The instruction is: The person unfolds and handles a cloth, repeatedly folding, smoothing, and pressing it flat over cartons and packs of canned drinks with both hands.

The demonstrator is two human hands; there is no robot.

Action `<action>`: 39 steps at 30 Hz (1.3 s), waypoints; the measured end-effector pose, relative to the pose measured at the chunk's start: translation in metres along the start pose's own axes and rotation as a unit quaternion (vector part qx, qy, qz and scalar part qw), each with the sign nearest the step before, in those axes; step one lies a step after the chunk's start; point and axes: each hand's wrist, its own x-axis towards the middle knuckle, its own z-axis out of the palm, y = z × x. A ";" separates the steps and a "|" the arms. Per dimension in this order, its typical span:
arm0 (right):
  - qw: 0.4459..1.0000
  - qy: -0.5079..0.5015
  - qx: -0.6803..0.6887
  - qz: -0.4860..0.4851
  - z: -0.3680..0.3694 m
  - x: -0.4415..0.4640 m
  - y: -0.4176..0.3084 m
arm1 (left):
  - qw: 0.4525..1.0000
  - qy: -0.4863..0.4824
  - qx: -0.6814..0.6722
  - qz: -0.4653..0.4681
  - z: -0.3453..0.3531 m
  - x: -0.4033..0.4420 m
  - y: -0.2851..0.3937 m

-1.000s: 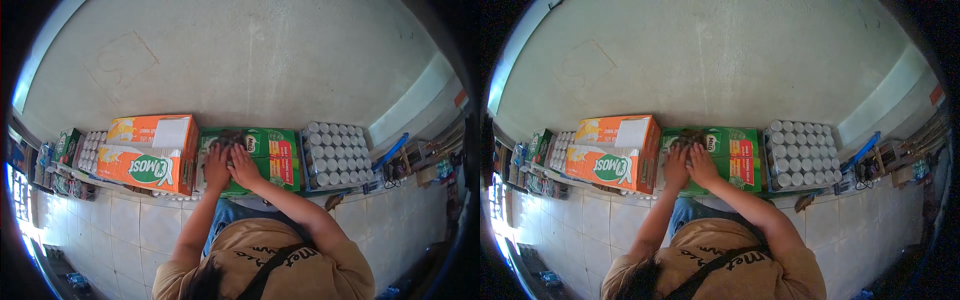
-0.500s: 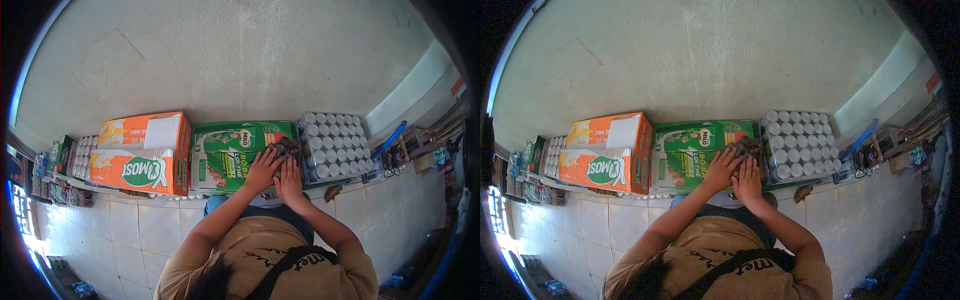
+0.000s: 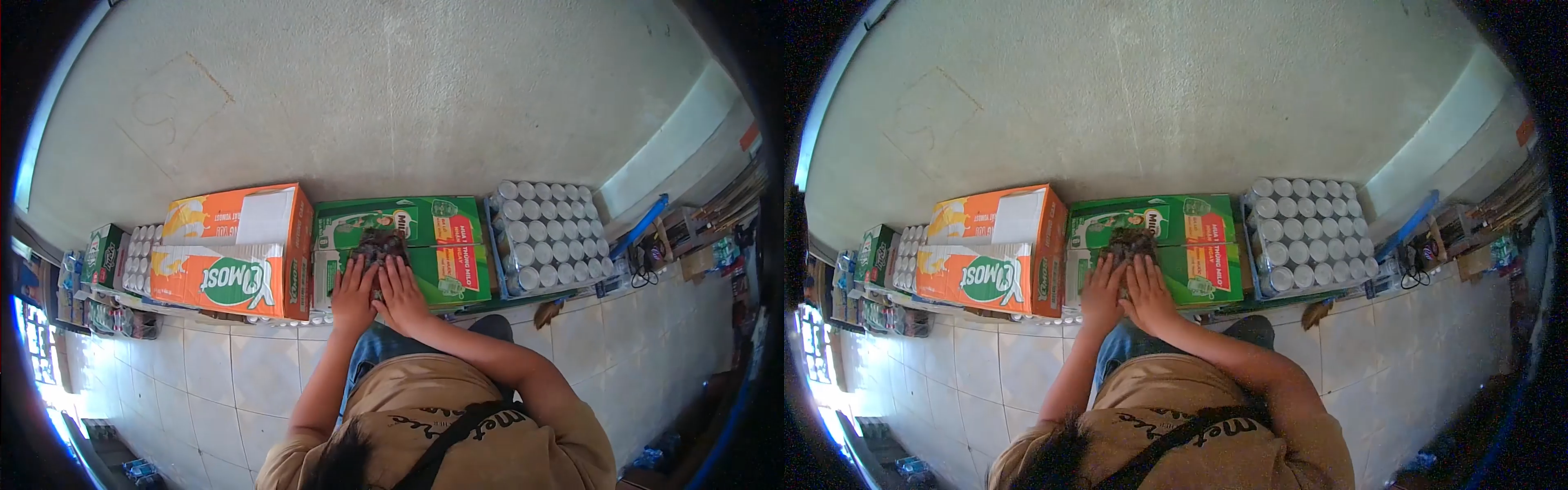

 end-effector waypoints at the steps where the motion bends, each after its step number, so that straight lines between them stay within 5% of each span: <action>1: 1.000 0.002 0.006 -0.015 0.002 0.003 -0.002 | 1.000 0.010 0.013 -0.026 -0.001 -0.003 -0.003; 39: 0.997 0.017 0.073 -0.029 0.001 0.001 0.007 | 0.998 0.037 0.021 -0.041 0.001 -0.001 0.002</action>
